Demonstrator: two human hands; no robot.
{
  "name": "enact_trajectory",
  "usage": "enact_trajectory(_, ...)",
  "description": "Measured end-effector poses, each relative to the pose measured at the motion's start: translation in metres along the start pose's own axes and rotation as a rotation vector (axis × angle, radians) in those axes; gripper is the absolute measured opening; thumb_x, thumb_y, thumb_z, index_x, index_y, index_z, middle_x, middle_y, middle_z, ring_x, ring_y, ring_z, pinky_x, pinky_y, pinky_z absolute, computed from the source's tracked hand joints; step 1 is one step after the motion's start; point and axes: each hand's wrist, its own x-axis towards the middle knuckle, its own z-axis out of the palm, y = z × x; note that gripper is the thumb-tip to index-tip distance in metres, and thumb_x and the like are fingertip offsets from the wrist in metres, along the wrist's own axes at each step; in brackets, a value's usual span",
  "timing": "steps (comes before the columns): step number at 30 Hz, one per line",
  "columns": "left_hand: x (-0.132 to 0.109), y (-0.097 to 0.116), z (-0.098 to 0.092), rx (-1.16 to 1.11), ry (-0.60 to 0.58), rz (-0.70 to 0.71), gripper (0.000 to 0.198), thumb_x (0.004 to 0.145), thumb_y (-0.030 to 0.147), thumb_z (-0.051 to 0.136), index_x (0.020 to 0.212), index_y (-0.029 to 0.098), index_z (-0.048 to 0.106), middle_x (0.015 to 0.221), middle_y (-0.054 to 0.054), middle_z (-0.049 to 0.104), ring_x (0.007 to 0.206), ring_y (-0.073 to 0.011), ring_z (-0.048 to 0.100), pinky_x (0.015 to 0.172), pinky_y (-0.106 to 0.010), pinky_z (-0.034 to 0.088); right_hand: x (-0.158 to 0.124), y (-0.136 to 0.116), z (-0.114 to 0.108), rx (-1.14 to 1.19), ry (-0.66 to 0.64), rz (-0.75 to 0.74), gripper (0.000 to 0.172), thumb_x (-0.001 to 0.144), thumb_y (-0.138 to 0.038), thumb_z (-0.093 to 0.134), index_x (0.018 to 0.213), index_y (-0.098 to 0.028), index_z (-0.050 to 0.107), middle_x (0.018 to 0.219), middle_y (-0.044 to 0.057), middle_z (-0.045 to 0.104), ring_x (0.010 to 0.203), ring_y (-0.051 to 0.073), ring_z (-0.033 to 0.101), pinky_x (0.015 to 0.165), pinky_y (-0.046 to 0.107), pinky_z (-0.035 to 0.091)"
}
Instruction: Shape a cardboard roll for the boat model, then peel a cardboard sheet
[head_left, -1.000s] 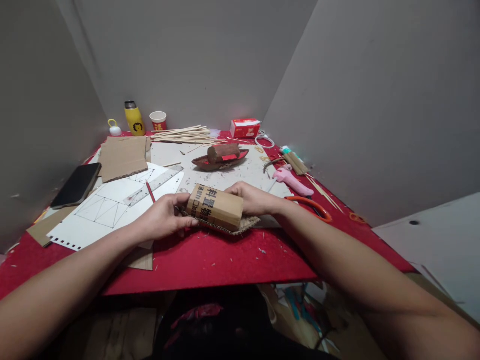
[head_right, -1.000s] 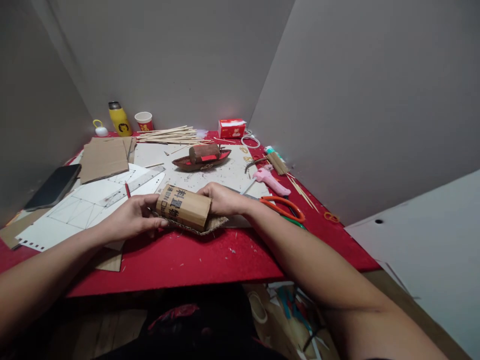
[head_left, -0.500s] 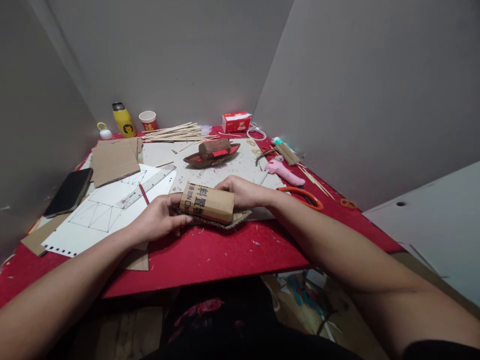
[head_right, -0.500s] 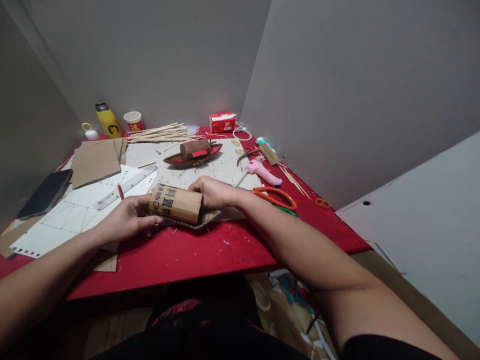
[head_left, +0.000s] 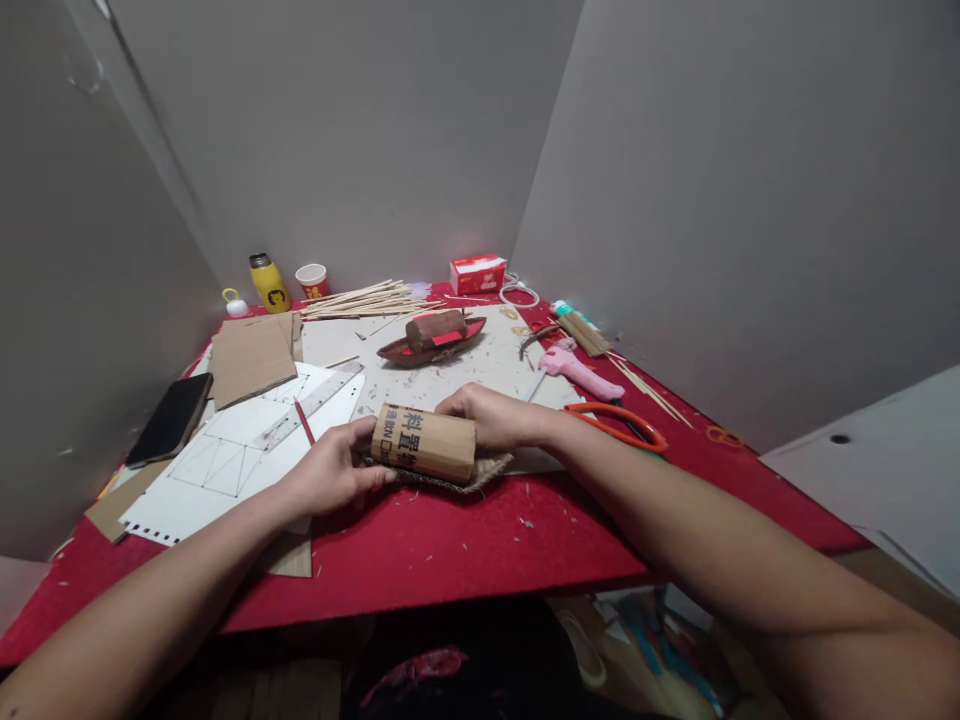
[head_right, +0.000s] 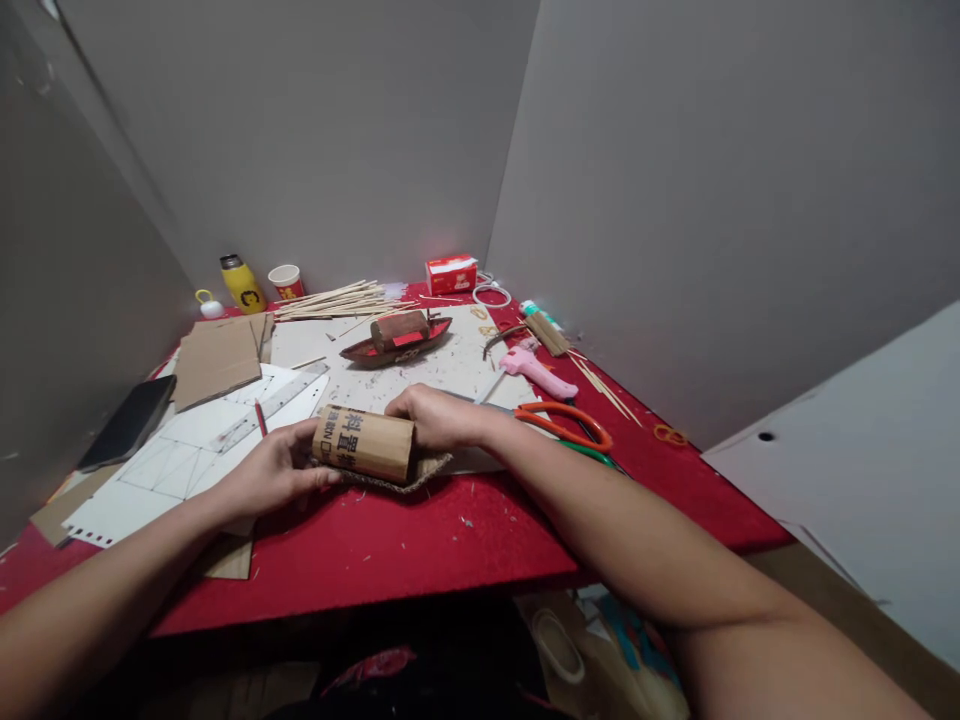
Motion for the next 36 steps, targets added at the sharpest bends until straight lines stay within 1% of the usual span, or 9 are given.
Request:
enact_trajectory(5, -0.001, -0.004, 0.004, 0.018, 0.017, 0.089, 0.039, 0.073, 0.011, 0.064, 0.111, 0.016, 0.059, 0.109, -0.007, 0.067, 0.099, -0.0213, 0.062, 0.087, -0.036, 0.049, -0.003, -0.003, 0.003, 0.041, -0.025, 0.019, 0.015, 0.069, -0.019, 0.055, 0.076, -0.012, 0.067, 0.068, -0.001, 0.062, 0.063, 0.012, 0.053, 0.058, 0.022, 0.041)
enact_trajectory(13, -0.008, -0.007, 0.011, 0.271, 0.168, 0.132, 0.016, 0.074, 0.014, 0.063, 0.090, 0.018, 0.064, 0.088, -0.005, 0.069, 0.080, -0.0217, 0.061, 0.072, -0.035, 0.048, -0.005, -0.004, 0.005, 0.112, -0.037, 0.122, 0.023, 0.072, -0.034, 0.061, 0.078, -0.012, 0.066, 0.070, 0.001, 0.065, 0.063, 0.014, 0.057, 0.060, 0.024, 0.046)
enact_trajectory(19, -0.014, 0.007, 0.004, 0.235, 0.181, 0.116, 0.049, 0.072, 0.010, 0.061, 0.120, 0.018, 0.054, 0.072, 0.001, 0.065, 0.050, -0.0120, 0.052, 0.049, -0.025, 0.040, -0.005, -0.005, 0.004, 0.155, -0.010, 0.187, 0.023, 0.065, -0.032, 0.068, 0.076, -0.013, 0.067, 0.069, 0.001, 0.064, 0.062, 0.014, 0.056, 0.058, 0.023, 0.045)
enact_trajectory(23, -0.016, 0.018, -0.010, 0.137, 0.416, 0.225, 0.032, 0.076, 0.010, 0.054, 0.107, 0.018, 0.061, 0.085, 0.000, 0.069, 0.049, -0.0078, 0.053, 0.048, -0.023, 0.043, -0.005, -0.006, 0.004, 0.151, -0.019, 0.204, 0.023, 0.065, -0.035, 0.067, 0.072, -0.014, 0.066, 0.064, 0.000, 0.061, 0.058, 0.013, 0.053, 0.054, 0.022, 0.043)
enact_trajectory(25, -0.014, 0.018, -0.018, 0.118, 0.575, 0.252, 0.025, 0.077, 0.009, 0.053, 0.099, 0.017, 0.063, 0.096, -0.002, 0.069, 0.057, -0.0084, 0.058, 0.055, -0.023, 0.047, -0.006, -0.007, 0.004, 0.146, -0.018, 0.205, 0.023, 0.066, -0.036, 0.067, 0.072, -0.014, 0.067, 0.065, 0.001, 0.061, 0.059, 0.013, 0.052, 0.055, 0.022, 0.043)
enact_trajectory(27, -0.009, 0.014, -0.023, 0.083, 0.630, 0.232, 0.023, 0.077, 0.009, 0.053, 0.096, 0.016, 0.064, 0.096, -0.003, 0.069, 0.069, -0.0118, 0.063, 0.066, -0.026, 0.050, -0.006, -0.008, 0.005, 0.141, -0.018, 0.199, 0.023, 0.067, -0.036, 0.067, 0.073, -0.013, 0.067, 0.066, 0.001, 0.062, 0.060, 0.013, 0.053, 0.056, 0.022, 0.044)
enact_trajectory(29, -0.004, 0.009, -0.025, 0.001, 0.566, 0.180, 0.022, 0.076, 0.010, 0.056, 0.096, 0.015, 0.064, 0.098, -0.005, 0.069, 0.083, -0.0158, 0.064, 0.077, -0.030, 0.051, -0.007, -0.010, 0.005, 0.143, -0.027, 0.192, 0.023, 0.068, -0.036, 0.066, 0.074, -0.013, 0.068, 0.068, 0.001, 0.063, 0.061, 0.013, 0.053, 0.058, 0.023, 0.045)
enact_trajectory(32, 0.001, 0.003, -0.024, -0.206, 0.338, 0.032, 0.028, 0.073, 0.010, 0.059, 0.101, 0.015, 0.063, 0.105, -0.009, 0.069, 0.099, -0.0203, 0.063, 0.087, -0.036, 0.049, -0.008, -0.014, 0.005, 0.164, -0.070, 0.185, 0.024, 0.071, -0.036, 0.065, 0.077, -0.013, 0.068, 0.068, 0.001, 0.063, 0.062, 0.012, 0.053, 0.059, 0.023, 0.044)
enact_trajectory(36, 0.002, -0.002, -0.024, -0.496, 0.065, -0.184, 0.047, 0.066, 0.006, 0.060, 0.112, 0.016, 0.062, 0.113, -0.012, 0.068, 0.107, -0.0238, 0.062, 0.086, -0.037, 0.049, -0.010, -0.018, 0.004, 0.168, -0.148, 0.153, 0.015, 0.073, -0.027, 0.062, 0.075, -0.013, 0.065, 0.067, -0.001, 0.061, 0.061, 0.011, 0.052, 0.058, 0.021, 0.042)
